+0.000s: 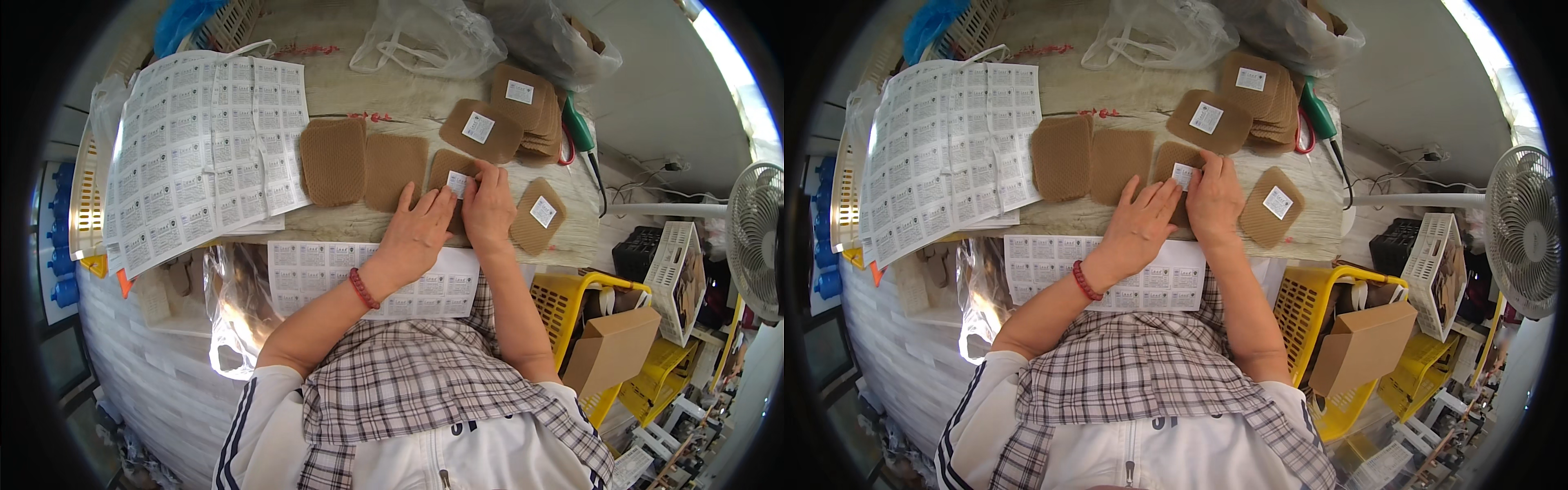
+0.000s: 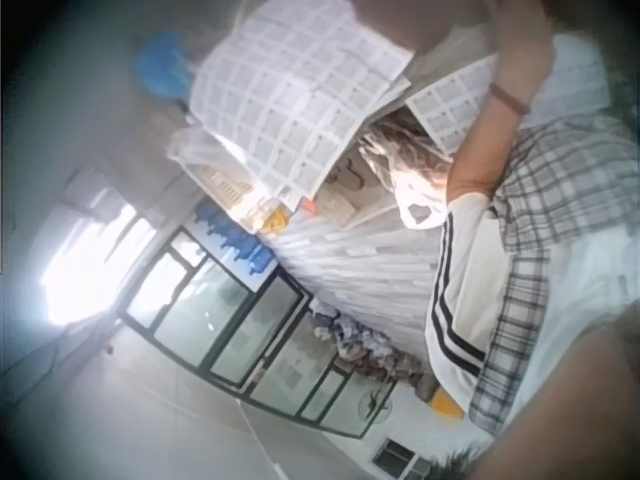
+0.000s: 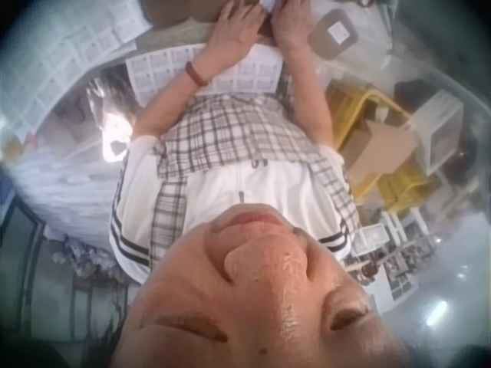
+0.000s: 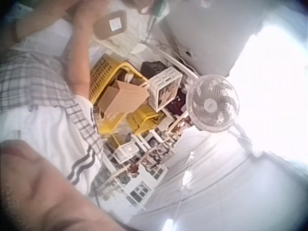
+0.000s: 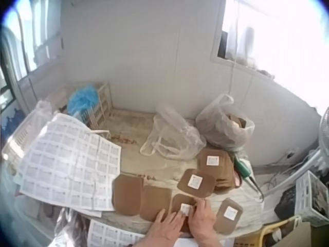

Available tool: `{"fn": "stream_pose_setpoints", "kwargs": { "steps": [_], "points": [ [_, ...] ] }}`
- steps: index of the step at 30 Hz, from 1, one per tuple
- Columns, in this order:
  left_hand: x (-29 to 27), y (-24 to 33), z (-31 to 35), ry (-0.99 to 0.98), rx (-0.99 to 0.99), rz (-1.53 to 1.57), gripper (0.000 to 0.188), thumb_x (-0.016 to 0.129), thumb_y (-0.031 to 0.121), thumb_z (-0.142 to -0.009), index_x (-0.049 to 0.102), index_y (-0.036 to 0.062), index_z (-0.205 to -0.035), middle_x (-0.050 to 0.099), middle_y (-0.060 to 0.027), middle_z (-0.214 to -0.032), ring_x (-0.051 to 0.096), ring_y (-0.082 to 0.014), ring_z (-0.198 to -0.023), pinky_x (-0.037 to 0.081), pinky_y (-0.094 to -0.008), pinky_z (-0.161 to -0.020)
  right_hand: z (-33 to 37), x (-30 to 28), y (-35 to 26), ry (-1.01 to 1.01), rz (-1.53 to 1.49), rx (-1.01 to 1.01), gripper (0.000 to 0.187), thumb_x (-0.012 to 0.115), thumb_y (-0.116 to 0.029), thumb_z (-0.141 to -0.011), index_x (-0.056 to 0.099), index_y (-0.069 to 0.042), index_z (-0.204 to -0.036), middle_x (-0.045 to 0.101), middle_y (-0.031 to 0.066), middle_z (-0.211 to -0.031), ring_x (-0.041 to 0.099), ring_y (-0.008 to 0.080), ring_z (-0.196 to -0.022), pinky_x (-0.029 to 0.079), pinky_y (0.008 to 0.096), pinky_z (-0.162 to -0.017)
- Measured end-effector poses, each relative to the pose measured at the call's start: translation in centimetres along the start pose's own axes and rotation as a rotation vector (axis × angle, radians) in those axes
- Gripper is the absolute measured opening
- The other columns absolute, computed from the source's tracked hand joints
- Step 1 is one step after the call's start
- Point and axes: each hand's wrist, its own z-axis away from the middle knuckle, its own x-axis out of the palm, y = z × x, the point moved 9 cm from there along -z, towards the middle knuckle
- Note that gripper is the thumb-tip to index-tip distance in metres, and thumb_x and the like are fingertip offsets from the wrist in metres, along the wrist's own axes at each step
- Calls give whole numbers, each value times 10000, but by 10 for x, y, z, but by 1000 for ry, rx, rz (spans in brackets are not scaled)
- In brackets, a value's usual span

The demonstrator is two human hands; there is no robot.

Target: The person applies adhesive labels to small brown pads at a workbench. They peel labels from a sheet, place them on the pads, and stack the labeled pads. The person also handles a plastic bag and retrieves more pads from a basket.

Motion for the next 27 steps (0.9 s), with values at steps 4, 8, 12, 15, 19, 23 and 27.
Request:
{"fn": "stream_pose_setpoints", "kwargs": {
  "steps": [4, 8, 12, 15, 19, 23, 27],
  "points": [
    [2, -4, 2, 9, -27, 77, 629, 720, 201, -861, 491, -15, -1406, 477, -171, -1421, 447, -295, -1331, 269, -528, -1182, 1, 2, 9, -9, -121, 61, 349, 680, -76, -876, 587, -83, -1213, 610, 107, -1015, 658, 301, -859, 546, 400, -696],
    [-4, -4, 8, 110, -17, 122, 590, 728, 161, -850, 523, -4, -1378, 456, -205, -1436, 409, -342, -1376, 286, -512, -1182, 2, -8, 7, 45, -156, 101, 338, 696, -93, -877, 614, -110, -1204, 617, 80, -993, 665, 287, -867, 544, 398, -700],
    [-4, -6, 10, 132, -5, 129, 544, 726, 139, -849, 554, -2, -1346, 437, -231, -1455, 386, -380, -1400, 297, -501, -1182, 5, -10, 7, 99, -27, 42, 230, 708, -125, -880, 691, -131, -1109, 628, 59, -981, 671, 276, -873, 545, 398, -704],
    [-1, -5, 12, 134, 3, 121, 533, 720, 137, -854, 557, 2, -1343, 433, -238, -1460, 388, -388, -1401, 295, -501, -1184, 4, -8, 14, 119, -101, 112, 133, 733, -173, -865, 737, -124, -989, 639, 53, -981, 671, 272, -871, 539, 395, -707],
    [0, -7, 13, 142, 3, 121, 535, 717, 138, -857, 552, 11, -1350, 436, -238, -1458, 386, -391, -1403, 294, -506, -1184, -3, -3, 27, -7, -161, 295, 124, 757, -209, -843, 751, -126, -936, 649, 46, -952, 672, 265, -860, 527, 385, -722],
    [3, -8, 15, 159, 1, 121, 546, 718, 137, -858, 540, 12, -1359, 423, -238, -1469, 378, -392, -1410, 294, -505, -1186, -8, -2, 32, -49, -213, 308, 104, 746, -198, -849, 742, -116, -912, 647, 53, -931, 670, 249, -835, 523, 378, -740],
    [-1, -8, 15, 171, -8, 145, 627, 722, 125, -855, 472, 25, -1422, 404, -248, -1480, 378, -404, -1405, 294, -506, -1187, -3, -2, 31, 42, -443, 222, 96, 716, -155, -878, 685, -76, -923, 660, 81, -925, 665, 256, -830, 519, 376, -745]
  ]
}}
